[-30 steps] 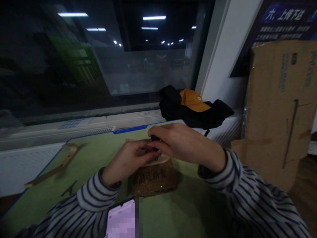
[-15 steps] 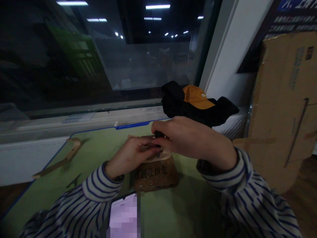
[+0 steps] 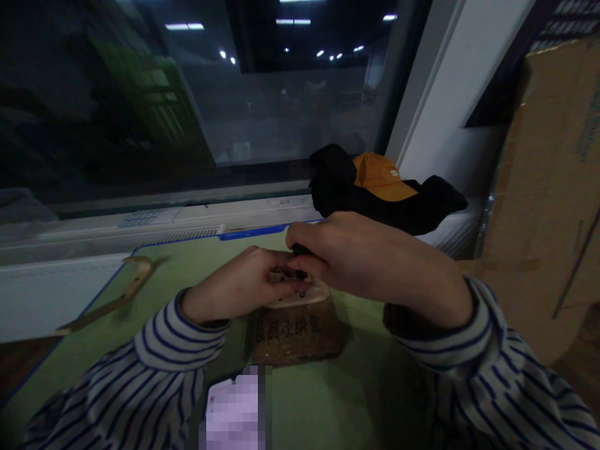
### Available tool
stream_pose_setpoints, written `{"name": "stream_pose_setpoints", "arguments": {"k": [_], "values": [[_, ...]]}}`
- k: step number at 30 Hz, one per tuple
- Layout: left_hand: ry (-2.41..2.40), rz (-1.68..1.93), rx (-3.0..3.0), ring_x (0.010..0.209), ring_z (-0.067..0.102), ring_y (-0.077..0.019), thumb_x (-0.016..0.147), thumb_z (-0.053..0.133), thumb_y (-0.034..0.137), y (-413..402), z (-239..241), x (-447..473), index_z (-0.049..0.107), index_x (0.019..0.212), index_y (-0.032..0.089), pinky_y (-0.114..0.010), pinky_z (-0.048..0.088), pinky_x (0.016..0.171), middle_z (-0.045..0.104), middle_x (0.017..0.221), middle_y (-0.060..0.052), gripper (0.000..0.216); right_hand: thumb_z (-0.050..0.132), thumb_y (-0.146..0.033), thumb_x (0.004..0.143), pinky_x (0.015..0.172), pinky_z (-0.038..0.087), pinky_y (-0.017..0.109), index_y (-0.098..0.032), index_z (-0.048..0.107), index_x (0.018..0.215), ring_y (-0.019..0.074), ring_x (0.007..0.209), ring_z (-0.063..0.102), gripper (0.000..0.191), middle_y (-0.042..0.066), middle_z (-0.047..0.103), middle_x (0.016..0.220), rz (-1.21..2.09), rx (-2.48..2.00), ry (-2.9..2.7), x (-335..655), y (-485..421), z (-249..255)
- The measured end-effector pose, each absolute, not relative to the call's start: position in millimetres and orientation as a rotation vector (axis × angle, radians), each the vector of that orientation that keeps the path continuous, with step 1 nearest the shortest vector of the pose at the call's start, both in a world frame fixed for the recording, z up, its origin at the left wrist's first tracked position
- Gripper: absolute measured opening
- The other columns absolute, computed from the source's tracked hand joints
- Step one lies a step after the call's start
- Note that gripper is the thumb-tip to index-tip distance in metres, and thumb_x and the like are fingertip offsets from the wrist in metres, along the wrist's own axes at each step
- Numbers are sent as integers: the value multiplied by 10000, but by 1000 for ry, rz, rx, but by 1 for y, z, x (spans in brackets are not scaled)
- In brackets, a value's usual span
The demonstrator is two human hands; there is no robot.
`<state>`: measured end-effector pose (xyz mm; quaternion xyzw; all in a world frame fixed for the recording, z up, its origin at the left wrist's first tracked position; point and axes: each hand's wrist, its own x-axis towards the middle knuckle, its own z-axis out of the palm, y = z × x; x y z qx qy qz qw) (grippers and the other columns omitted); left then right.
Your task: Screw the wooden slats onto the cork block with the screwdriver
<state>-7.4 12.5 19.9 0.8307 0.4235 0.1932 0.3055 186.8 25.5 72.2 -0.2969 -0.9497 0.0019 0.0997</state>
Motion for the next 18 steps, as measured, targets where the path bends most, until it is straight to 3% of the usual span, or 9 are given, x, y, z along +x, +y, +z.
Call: {"name": "stream_pose_setpoints", "arguments": {"k": [18], "values": [[1092, 641, 1999, 778, 653, -188, 835, 569, 320, 10, 4, -5, 707, 931, 185, -268, 484, 649, 722, 842, -42, 216, 504, -339, 903, 473, 306, 245, -233, 586, 932, 125, 548, 568, 137, -21, 617, 665, -121, -905, -2796, 184, 21, 74]]}}
